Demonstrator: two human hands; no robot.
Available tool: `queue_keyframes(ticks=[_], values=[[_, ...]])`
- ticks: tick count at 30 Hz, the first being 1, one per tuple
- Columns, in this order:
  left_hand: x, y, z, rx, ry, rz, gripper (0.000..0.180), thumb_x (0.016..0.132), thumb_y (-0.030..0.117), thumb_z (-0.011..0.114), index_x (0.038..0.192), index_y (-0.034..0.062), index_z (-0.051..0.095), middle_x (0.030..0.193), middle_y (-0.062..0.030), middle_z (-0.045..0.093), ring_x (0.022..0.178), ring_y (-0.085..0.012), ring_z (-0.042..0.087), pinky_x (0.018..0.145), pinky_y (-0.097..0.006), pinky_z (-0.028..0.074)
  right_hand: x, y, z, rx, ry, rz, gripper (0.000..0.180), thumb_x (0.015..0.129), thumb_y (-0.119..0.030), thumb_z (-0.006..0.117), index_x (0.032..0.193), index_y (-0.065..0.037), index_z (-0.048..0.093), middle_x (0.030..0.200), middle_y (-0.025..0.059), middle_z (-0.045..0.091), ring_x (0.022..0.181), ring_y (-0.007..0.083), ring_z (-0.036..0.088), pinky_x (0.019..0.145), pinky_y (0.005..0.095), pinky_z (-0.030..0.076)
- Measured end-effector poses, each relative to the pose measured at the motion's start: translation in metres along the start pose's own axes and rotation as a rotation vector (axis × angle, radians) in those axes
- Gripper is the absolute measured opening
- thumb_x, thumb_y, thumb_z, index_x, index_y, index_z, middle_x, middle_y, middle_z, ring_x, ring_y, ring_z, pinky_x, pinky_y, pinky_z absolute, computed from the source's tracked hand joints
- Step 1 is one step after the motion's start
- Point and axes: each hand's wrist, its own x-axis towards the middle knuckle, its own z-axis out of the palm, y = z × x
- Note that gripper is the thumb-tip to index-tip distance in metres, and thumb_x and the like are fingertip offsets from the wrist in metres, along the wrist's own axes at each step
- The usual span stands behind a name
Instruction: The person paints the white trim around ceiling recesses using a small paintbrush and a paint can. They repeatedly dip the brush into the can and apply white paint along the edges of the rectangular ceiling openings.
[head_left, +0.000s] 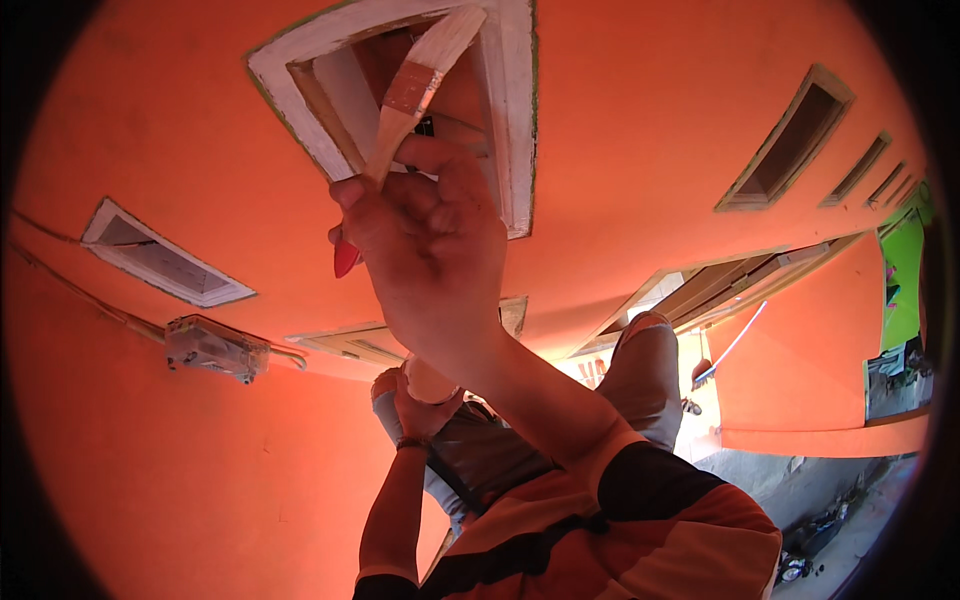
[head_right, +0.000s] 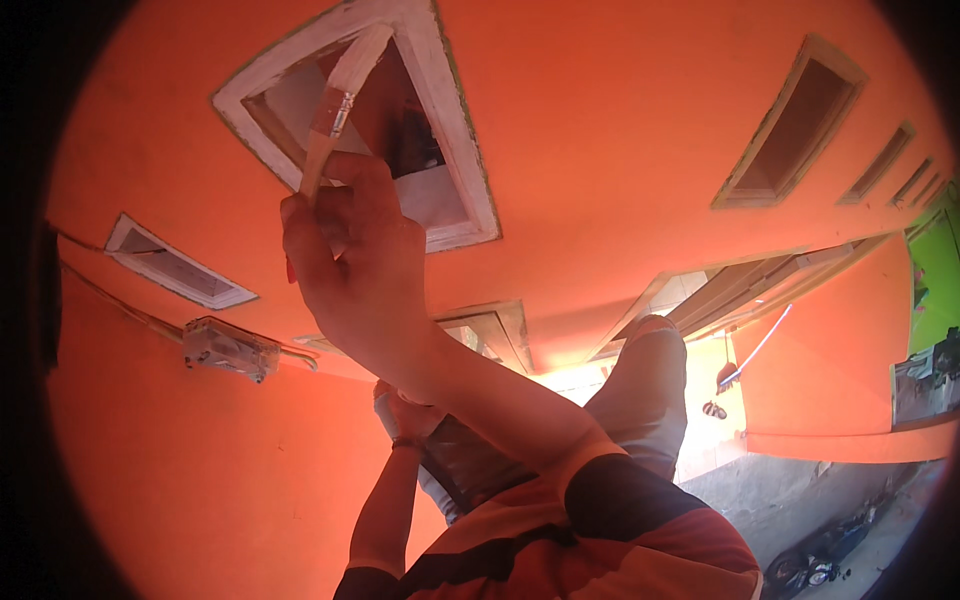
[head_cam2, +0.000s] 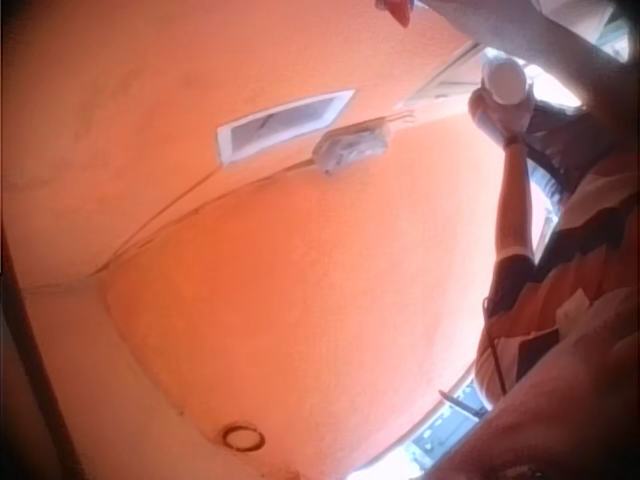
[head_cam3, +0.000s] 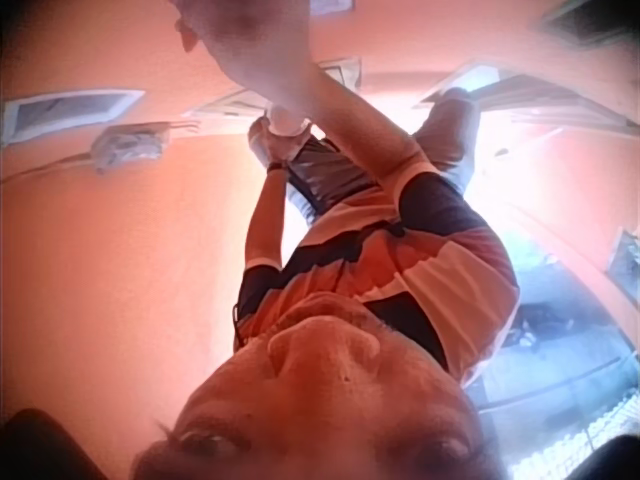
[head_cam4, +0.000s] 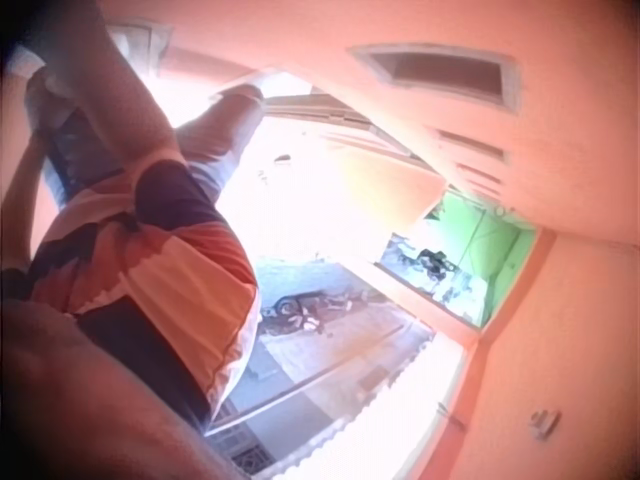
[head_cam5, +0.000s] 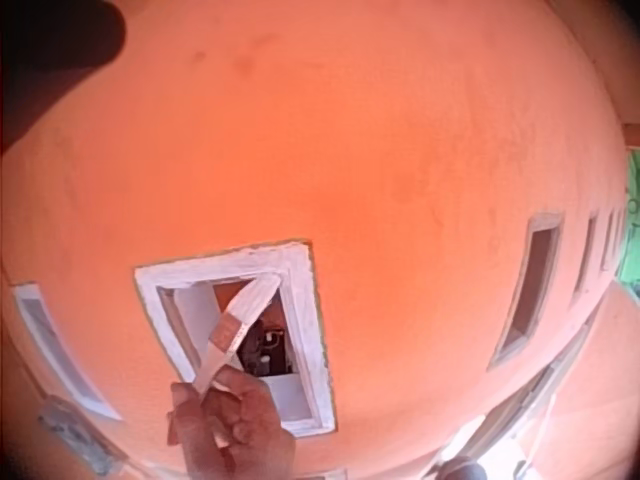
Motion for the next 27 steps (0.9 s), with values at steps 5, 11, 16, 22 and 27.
queue_keyframes(ticks=[5,11,16,22,27], values=[[0.001,-0.001,-0.001,0.132,0.063,0.157,0.090,0.058,0.035,0.097,0.128,0.0033,0.050,0.114,-0.0157,0.070,0.103,-0.0296,0.071,0.085,-0.041,0.058,-0.010,-0.005,0.001,-0.113,-0.023,0.067,0.028,0.098,0.002,0.062,0.122,0.003,0.047,0.092,0.0141,0.072,0.070,0.0147,0.067,0.066,0.0284,0.057],[-0.001,0.001,-0.006,-0.065,-0.119,-0.121,0.095,0.065,0.043,0.092,0.137,0.0037,0.046,0.132,-0.0150,0.058,0.122,-0.0289,0.058,0.101,-0.041,0.047,-0.003,0.009,0.003,0.002,0.020,0.025,0.029,0.099,0.002,0.061,0.122,0.004,0.044,0.096,0.0150,0.071,0.074,0.0143,0.068,0.069,0.0297,0.058],[-0.003,-0.009,0.001,0.133,0.037,0.093,0.093,0.062,0.038,0.095,0.134,0.0027,0.048,0.126,-0.0167,0.062,0.116,-0.0307,0.063,0.094,-0.041,0.052,-0.017,0.000,0.005,-0.062,0.010,0.087,0.029,0.098,0.003,0.061,0.121,0.003,0.044,0.097,0.0160,0.071,0.075,0.0153,0.068,0.069,0.0312,0.059],[0.002,0.019,-0.002,-0.006,0.057,0.090,0.088,0.060,0.035,0.096,0.129,0.0020,0.052,0.116,-0.0177,0.069,0.106,-0.0318,0.070,0.087,-0.041,0.058,0.007,0.005,0.007,0.090,0.048,0.014,0.025,0.098,0.002,0.062,0.118,0.003,0.046,0.093,0.0146,0.071,0.069,0.0153,0.068,0.064,0.0288,0.057],[0.001,0.003,-0.001,-0.003,0.004,0.028,0.091,0.060,0.035,0.097,0.132,0.0011,0.051,0.120,-0.0178,0.068,0.110,-0.0309,0.069,0.090,-0.042,0.057,0.000,0.001,0.002,-0.208,-0.060,0.063,0.024,0.098,0.001,0.063,0.116,0.003,0.048,0.086,0.0121,0.070,0.067,0.0146,0.067,0.062,0.0280,0.056]])
